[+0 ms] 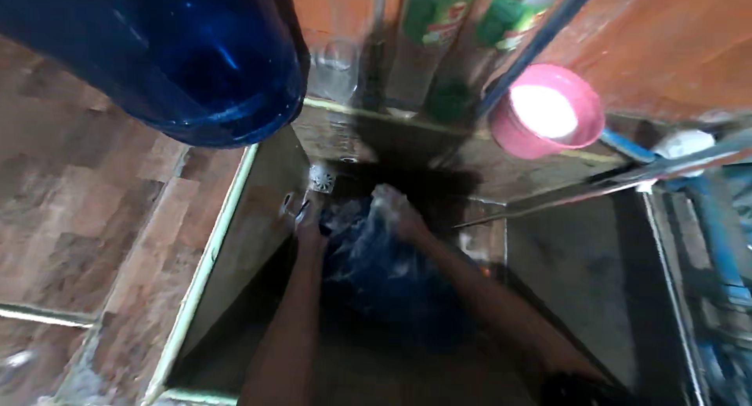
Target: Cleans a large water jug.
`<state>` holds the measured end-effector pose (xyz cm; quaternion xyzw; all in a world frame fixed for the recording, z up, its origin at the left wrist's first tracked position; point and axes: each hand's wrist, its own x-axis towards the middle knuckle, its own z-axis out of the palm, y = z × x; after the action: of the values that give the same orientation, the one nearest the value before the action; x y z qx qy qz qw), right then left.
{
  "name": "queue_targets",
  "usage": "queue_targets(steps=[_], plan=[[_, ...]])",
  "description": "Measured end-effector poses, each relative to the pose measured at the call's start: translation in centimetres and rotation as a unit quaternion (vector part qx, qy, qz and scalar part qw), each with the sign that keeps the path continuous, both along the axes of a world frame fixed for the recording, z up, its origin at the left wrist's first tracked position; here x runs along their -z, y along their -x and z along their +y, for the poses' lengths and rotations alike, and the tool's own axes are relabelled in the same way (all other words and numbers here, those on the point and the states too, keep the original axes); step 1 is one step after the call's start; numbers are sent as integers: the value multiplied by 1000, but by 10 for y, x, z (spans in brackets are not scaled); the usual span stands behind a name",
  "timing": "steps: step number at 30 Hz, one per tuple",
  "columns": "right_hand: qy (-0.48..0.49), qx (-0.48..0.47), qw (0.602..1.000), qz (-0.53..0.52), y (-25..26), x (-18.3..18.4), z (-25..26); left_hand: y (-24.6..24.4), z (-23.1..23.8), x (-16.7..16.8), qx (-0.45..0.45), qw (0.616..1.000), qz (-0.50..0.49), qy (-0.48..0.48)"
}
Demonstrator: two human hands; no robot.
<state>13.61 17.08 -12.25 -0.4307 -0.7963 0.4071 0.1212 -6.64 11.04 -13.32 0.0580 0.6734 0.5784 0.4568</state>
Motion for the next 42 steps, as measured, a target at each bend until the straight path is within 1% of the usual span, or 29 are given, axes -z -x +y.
queue_targets(steps=[2, 3, 4, 5, 7, 8, 10, 11, 12, 13, 15, 16, 17, 18, 20, 22, 24, 25, 26, 28, 29, 30, 32, 35, 36, 37, 39, 41, 42], plan=[[188, 49, 981, -2, -39, 35, 62, -4, 10, 1, 103, 985, -77, -112], [237, 80, 967, -47, -62, 46, 71, 0, 17, 7, 154, 970, -111, -154], [255, 125, 955, -88, -82, 54, 61, 7, 22, 16, 182, 962, -126, -159], [248, 169, 946, -123, -99, 59, 36, 14, 24, 25, 181, 969, -115, -124], [199, 223, 932, -204, -113, 44, -40, 26, 29, 42, 85, 995, -30, 50], [130, 217, 945, -208, -108, 30, -79, 31, 31, 47, 54, 990, -2, 131], [-92, 142, 978, -123, -85, 32, -129, 31, 36, 58, 27, 984, 17, 177], [-162, 108, 978, -76, -66, 37, -129, 26, 41, 59, 19, 986, 24, 165], [-186, 87, 977, -53, -45, 36, -108, 20, 47, 58, 17, 989, 19, 144], [-154, 77, 983, -66, -29, 28, -74, 14, 53, 56, 15, 994, -2, 113], [79, 91, 985, -123, -28, 13, 3, 4, 55, 49, 17, 998, -45, 28], [150, 116, 974, -128, -48, 27, 25, 0, 53, 46, 24, 997, -69, -10], [183, 144, 962, -142, -72, 45, 28, 0, 51, 43, 42, 994, -94, -33], [198, 183, 948, -167, -93, 54, 11, 4, 50, 42, 56, 994, -90, -31], [173, 221, 941, -191, -124, 37, -64, 22, 49, 49, 67, 995, -5, 68], [72, 170, 973, -138, -147, 17, -150, 42, 41, 61, 97, 979, 50, 172], [-11, 122, 986, -109, -156, 20, -175, 47, 47, 75, 55, 978, 39, 195], [2, 137, 984, -114, -157, 27, -164, 45, 48, 79, 43, 982, 30, 179], [54, 174, 973, -145, -155, 35, -135, 44, 50, 81, 41, 987, 19, 156], [245, 259, 908, -220, -150, 55, -58, 44, 55, 82, 33, 995, -14, 89], [316, 273, 879, -230, -156, 68, -36, 41, 54, 85, 38, 997, -35, 57], [346, 274, 866, -235, -161, 74, -28, 38, 54, 88, 49, 997, -48, 30], [284, 283, 888, -227, -156, 59, -57, 50, 53, 85, 66, 997, -45, 10], [71, 211, 963, -150, -158, 19, -165, 66, 39, 63, 145, 981, 68, 111], [-3, 177, 975, -137, -158, 14, -185, 67, 38, 60, 143, 978, 70, 138], [-30, 174, 976, -131, -157, 13, -186, 59, 45, 55, 123, 980, 57, 148], [40, 221, 959, -171, -152, 24, -136, 49, 49, 55, 79, 993, 5, 93], [229, 225, 912, -255, -150, 44, -59, 48, 48, 72, 71, 996, -42, 18], [287, 209, 895, -269, -155, 59, -35, 46, 47, 79, 77, 995, -65, -2]])
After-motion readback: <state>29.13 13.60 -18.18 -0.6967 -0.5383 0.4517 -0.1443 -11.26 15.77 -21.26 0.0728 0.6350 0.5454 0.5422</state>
